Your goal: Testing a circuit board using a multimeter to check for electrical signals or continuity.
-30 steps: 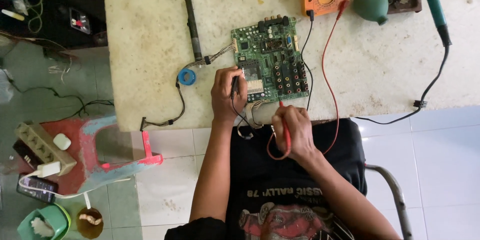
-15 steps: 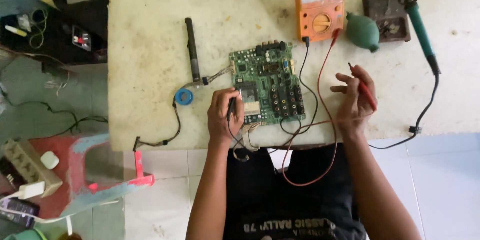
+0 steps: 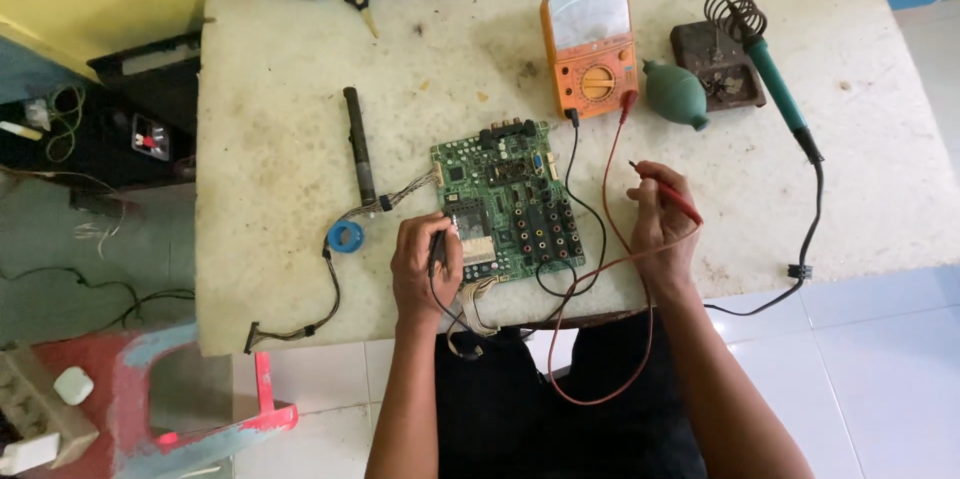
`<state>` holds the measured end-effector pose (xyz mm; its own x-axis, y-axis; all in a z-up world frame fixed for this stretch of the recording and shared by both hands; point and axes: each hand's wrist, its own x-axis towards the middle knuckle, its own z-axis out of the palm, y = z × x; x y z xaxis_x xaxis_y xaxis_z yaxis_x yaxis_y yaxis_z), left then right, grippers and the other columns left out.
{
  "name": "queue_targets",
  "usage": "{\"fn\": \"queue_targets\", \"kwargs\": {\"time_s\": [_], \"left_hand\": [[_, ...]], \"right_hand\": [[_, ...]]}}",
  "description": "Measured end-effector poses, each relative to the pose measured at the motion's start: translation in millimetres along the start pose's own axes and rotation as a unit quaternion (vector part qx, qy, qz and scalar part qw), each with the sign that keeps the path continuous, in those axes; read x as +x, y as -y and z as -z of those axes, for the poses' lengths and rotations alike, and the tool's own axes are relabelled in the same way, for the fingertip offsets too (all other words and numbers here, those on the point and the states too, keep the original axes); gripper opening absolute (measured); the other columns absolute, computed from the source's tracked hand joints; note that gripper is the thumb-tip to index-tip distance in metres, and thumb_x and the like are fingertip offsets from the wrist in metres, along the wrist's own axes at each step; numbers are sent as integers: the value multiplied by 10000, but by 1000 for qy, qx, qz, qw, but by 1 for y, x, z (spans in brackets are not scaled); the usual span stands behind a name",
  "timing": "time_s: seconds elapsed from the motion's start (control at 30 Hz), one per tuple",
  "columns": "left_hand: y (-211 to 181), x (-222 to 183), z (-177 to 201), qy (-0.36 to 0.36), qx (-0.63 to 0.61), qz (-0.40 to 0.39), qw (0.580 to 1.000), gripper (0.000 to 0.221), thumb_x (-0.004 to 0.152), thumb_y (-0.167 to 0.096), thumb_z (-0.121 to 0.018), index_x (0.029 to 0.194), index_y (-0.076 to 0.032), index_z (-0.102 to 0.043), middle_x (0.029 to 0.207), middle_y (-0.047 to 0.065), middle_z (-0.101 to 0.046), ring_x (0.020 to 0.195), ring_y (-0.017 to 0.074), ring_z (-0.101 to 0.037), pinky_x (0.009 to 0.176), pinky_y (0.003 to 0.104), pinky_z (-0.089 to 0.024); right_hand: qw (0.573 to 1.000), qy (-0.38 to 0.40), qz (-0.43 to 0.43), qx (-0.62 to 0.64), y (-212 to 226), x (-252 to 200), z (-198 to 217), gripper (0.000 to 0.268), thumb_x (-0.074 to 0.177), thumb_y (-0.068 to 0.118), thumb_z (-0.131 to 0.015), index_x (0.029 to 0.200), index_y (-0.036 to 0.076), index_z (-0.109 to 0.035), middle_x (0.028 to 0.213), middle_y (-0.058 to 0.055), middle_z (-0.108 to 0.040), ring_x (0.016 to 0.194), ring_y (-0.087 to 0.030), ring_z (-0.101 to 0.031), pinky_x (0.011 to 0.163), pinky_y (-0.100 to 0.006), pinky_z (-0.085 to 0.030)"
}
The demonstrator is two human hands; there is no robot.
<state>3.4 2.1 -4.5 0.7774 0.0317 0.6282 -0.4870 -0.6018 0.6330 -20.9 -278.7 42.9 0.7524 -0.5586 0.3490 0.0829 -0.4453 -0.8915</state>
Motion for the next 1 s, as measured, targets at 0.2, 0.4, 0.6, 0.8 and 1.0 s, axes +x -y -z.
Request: {"fn": "queue_targets", "kwargs": {"time_s": [0.2,0.4,0.6,0.8,1.0], "left_hand": [[-5,1,1,12,-3,23,1000,57,945,-94,-702,983,-129,-676,979,39,-657,914,299,-765,740,376,-658],[-7,1,3,33,-7,45,998,53,984,-103,-661,1007,-143,-635,1003,47,-631,932,346,-746,735,443,-674],[-5,1,1,31,-10,47,998,52,983,-107,-673,1008,-141,-643,1001,49,-629,909,348,-749,692,416,-678],[-5,-2,1,43,-13,67,997,43,988,-132,-673,1018,-146,-645,1015,49,-636,913,368,-747,682,455,-678],[-8,2,1,33,-10,60,998,47,987,-137,-674,1018,-159,-647,1020,40,-628,870,344,-750,654,411,-682]], "right_hand": [[1000,10,-6,5,-3,-1,3,170,1093,207,-595,1188,152,-725,825,-86,-738,785,-179,-697,766,-277,-511],[1000,20,-14,20,-5,-1,3,180,1087,210,-605,1202,144,-727,854,-100,-735,829,-189,-714,782,-278,-504],[999,30,-13,4,-9,-1,5,172,1097,219,-606,1201,155,-727,837,-85,-728,790,-168,-680,767,-264,-478],[999,30,-24,22,-12,-3,4,171,1097,246,-616,1200,170,-728,881,-76,-735,820,-154,-690,765,-250,-461],[999,35,10,-14,-10,-3,6,169,1111,243,-614,1199,160,-732,824,-85,-729,730,-173,-620,737,-286,-462]]}}
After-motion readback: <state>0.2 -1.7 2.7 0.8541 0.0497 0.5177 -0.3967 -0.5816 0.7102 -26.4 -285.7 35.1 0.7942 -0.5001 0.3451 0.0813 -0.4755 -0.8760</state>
